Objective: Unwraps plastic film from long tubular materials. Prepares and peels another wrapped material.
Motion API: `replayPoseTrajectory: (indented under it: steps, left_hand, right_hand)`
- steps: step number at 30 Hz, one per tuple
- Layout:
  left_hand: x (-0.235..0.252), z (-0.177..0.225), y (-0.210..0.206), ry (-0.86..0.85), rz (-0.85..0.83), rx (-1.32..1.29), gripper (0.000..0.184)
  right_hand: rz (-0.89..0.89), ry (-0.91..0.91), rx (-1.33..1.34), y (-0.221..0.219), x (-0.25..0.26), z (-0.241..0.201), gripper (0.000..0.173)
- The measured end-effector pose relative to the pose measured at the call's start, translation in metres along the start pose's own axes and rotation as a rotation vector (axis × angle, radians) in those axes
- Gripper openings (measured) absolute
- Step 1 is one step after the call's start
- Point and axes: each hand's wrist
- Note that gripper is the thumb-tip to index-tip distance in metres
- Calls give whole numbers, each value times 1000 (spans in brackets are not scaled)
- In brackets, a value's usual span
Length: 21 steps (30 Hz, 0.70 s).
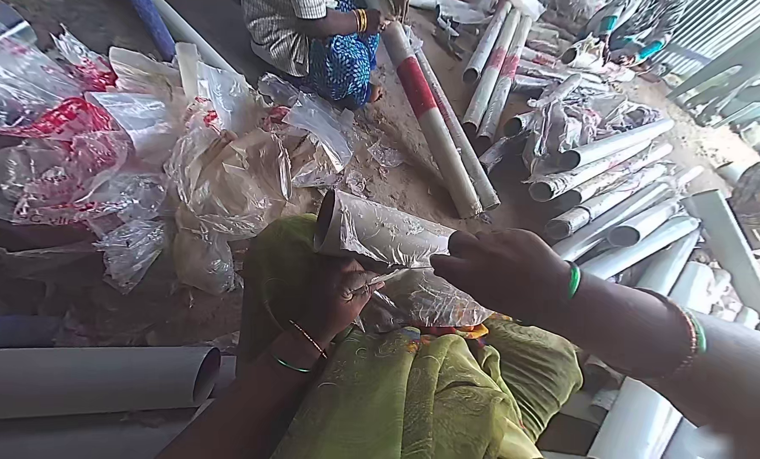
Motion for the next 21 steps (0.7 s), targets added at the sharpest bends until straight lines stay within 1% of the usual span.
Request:
replayPoseTrajectory:
  steps: [1, 3, 5, 10, 13, 17, 21]
  left_hand:
    - [0, 0, 0, -4, 6, -2, 21]
    - [1, -1, -1, -17, 20, -11, 21]
    - [1, -2, -1, -15, 20, -28, 21]
    - [1, -2, 1, -5, -19, -42, 20]
    - [0, -3, 0, 2, -35, -58, 22]
    - [-1, -4, 0, 0, -29, -80, 21]
    - [0, -5, -1, -3, -37, -82, 21]
  right_hand:
    - [73, 11, 10, 0, -2, 3, 6]
    - [192, 38, 61, 0, -3, 7, 13]
    - [237, 37, 119, -3, 1, 5, 16]
    - [149, 38, 165, -19, 23, 2, 9]
    - [120, 106, 148, -31, 28, 14, 8]
    - [120, 156, 108, -31, 12, 25, 12]
    - [91, 126, 77, -20, -10, 37, 14]
Point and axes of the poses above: each hand's wrist, its own x-axis towards the middle knuckle, its own y-axis out of the back of the hand, z = x × y, and after that the axes turned 4 degrees about x, right-handed
